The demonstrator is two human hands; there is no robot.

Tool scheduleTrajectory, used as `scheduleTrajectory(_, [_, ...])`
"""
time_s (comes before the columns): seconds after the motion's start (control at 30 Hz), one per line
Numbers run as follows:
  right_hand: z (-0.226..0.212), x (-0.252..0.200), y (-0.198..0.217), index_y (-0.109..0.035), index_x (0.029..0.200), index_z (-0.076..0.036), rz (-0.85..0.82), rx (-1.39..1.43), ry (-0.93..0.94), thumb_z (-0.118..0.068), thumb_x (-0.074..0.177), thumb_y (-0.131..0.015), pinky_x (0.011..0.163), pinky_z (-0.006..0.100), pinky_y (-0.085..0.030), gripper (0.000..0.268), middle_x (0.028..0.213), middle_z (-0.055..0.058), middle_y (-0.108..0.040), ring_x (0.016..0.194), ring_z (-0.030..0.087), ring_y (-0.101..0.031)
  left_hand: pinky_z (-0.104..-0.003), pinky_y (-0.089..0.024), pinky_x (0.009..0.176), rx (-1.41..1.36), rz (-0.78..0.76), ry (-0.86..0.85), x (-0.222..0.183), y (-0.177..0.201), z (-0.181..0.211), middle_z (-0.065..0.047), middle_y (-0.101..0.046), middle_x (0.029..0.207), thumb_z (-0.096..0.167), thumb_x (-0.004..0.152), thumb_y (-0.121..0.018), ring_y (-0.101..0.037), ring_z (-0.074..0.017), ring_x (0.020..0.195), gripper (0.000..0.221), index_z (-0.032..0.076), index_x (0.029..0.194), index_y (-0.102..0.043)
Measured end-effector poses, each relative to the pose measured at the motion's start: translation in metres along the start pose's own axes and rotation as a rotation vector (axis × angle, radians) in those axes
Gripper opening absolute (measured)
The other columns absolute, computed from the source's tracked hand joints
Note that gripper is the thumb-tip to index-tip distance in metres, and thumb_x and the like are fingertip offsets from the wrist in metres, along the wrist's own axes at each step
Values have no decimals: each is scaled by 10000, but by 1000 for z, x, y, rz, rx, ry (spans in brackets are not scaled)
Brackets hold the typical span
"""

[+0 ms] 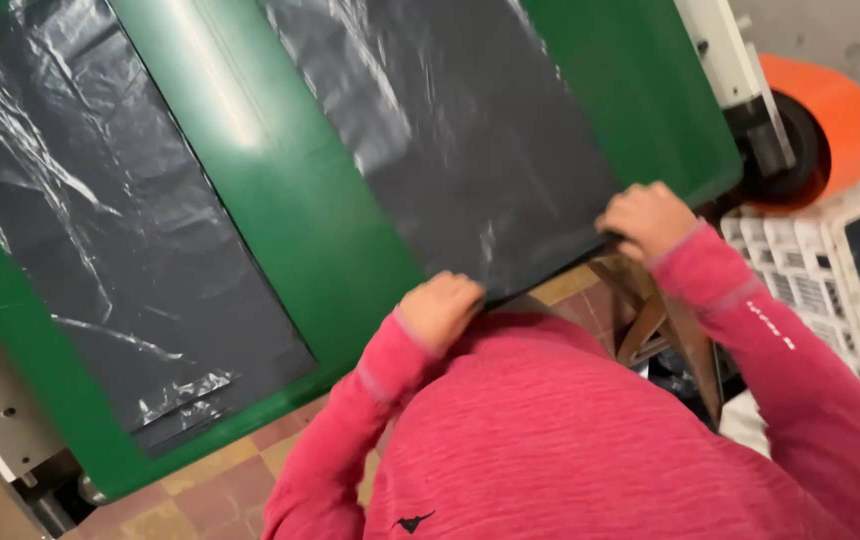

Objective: Folding black plastic bags as they come off a conveyor belt and placing them into a crate.

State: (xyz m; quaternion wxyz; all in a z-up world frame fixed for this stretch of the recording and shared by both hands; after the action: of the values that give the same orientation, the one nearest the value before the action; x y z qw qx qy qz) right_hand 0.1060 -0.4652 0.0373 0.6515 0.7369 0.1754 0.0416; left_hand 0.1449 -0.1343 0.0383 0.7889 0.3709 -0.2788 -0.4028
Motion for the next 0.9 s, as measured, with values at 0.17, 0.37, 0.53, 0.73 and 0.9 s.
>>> scheduleTrajectory(0.17, [22,14,37,-722,1010,-173,-19,354,174,-153,742,-748,775,375,-510,270,975,10,-736,861,234,-668,-371,-565,700,-634,106,195,-15,43,-13,-146,-702,894,154,926,-702,-700,-313,791,155,32,1021,-706])
scheduleTrajectory(0.37, [31,207,132,-698,1044,-93,328,436,248,-171,938,-732,818,392,-518,137,1031,73,-730,907,306,-656,-288,-461,679,-554,572,563,35,111,-155,-85,-576,809,130,1002,-649,-515,-102,765,154,-21,1027,-643])
scheduleTrajectory(0.53, [55,360,54,-698,1017,-89,388,306,358,-215,932,-763,903,417,-492,165,1069,57,-686,1034,300,-618,-385,-529,725,-238,777,696,41,68,-304,-166,-672,863,242,1030,-659,-631,-265,776,252,2,1104,-646])
scheduleTrajectory(0.73, [17,392,63,-687,1037,-76,300,175,335,-260,802,-794,905,432,-441,317,1100,104,-660,1061,325,-577,-508,-526,746,103,627,980,52,68,-299,-208,-698,1007,314,1049,-651,-676,-437,874,291,66,1194,-605])
scheduleTrajectory(0.9, [3,396,61,-643,1092,-62,42,182,86,-192,832,-802,844,441,-434,330,994,152,-639,957,378,-559,-461,-534,800,536,696,830,92,120,-168,-158,-620,1236,320,945,-714,-638,-393,1101,503,51,1320,-512])
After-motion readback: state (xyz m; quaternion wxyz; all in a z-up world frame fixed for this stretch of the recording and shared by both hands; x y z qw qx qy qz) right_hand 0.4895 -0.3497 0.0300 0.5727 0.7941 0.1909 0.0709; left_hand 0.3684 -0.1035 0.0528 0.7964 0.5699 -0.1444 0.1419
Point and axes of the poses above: each hand's wrist, its own x-axis towards the middle knuckle, its own y-axis out of the back of the hand, z = x × y, the point moved 5 cm from there along x, towards the middle knuckle
